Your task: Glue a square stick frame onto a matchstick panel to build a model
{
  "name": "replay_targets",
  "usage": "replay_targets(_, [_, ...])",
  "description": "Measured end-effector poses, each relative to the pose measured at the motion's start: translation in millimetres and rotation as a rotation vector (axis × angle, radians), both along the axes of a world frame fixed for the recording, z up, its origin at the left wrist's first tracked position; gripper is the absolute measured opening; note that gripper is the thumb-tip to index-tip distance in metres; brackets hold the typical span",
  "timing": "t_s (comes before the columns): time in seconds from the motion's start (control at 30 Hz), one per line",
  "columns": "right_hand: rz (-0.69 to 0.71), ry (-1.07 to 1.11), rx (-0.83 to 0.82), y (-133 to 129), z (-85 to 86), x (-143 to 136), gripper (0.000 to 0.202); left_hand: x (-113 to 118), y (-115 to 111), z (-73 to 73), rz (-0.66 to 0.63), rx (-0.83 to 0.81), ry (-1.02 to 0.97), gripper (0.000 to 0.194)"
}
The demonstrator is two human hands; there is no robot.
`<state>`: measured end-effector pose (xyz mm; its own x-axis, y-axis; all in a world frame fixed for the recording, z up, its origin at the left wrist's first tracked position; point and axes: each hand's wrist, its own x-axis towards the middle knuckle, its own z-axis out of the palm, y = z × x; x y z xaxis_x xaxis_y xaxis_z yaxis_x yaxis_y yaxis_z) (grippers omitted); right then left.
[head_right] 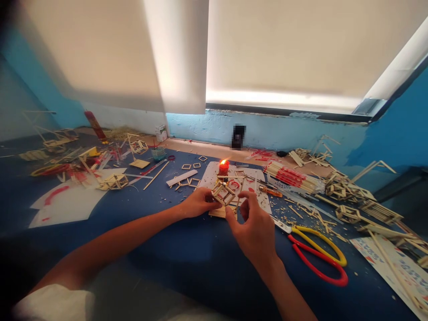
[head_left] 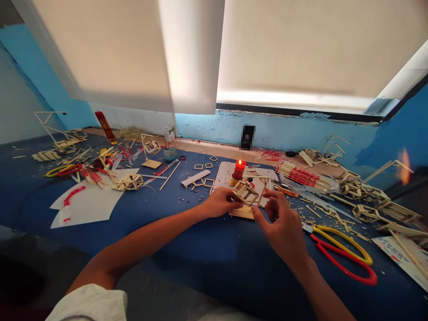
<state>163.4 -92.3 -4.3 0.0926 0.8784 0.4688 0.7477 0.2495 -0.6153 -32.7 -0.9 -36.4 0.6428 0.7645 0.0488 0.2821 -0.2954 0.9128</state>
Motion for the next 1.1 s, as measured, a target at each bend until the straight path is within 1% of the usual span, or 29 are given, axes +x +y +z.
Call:
replay_targets(0.1, [0.009, -0.136, 0.073, 4, 0.1, -4, 0.057, -1, 1, -0.8, -0.003, -0.009, -0.019, 0.025])
replay_targets(0.17, [-0.025, -0.217, 0.085, 9, -1.7, -6, 0.061, -1, 1, -1.3, 0.002, -0.018, -0.021, 0.025])
replay_targets(0.23, [-0.058, -0.234, 0.095, 14, -3.6, -7, 0.055, -1, 2, -1.4, 0.012, -0.024, -0.013, 0.026])
replay_targets(0.33, [-0.062, -0.192, 0.101, 20, -5.1, -7, 0.044, -2, 2, 0.1, 0.022, -0.026, 0.012, 0.028])
replay_targets(0.5, [-0.032, -0.164, 0.091, 25, -5.3, -4, 0.044, -2, 2, 3.8, 0.039, -0.020, 0.087, 0.026])
replay_targets(0.6, [-0.028, -0.150, 0.070, 26, -4.8, -4, 0.045, -4, 2, 7.5, 0.089, 0.014, 0.174, 0.026])
replay_targets(0.67, [-0.024, -0.136, 0.051, 26, -3.7, -5, 0.044, -7, 2, 12.5, 0.148, 0.058, 0.249, 0.025])
replay_targets(0.73, [-0.027, -0.133, 0.032, 25, -2.1, -6, 0.043, -13, 0, 20.6, 0.209, 0.111, 0.325, 0.025])
replay_targets(0.8, [-0.029, -0.143, 0.019, 25, -0.2, -7, 0.045, -22, -6, 31.6, 0.265, 0.163, 0.392, 0.024])
replay_targets(0.87, [-0.021, -0.154, 0.015, 24, 1.3, -8, 0.046, -37, -15, 43.6, 0.335, 0.212, 0.443, 0.023])
replay_targets(0.93, [-0.004, -0.159, 0.013, 24, 1.8, -7, 0.046, -56, -28, 53.9, 0.458, 0.261, 0.472, 0.021])
replay_targets(1.0, [0.003, -0.168, 0.015, 24, 1.1, -5, 0.047, -78, -45, 59.8, 0.615, 0.294, 0.468, 0.015])
replay_targets(1.07, [0.000, -0.179, 0.025, 24, -0.9, -3, 0.052, -99, -64, 60.5, 0.764, 0.300, 0.437, 0.013])
replay_targets(1.1, [-0.001, -0.185, 0.034, 24, -2.3, -2, 0.056, -108, -74, 59.1, 0.832, 0.290, 0.413, 0.015])
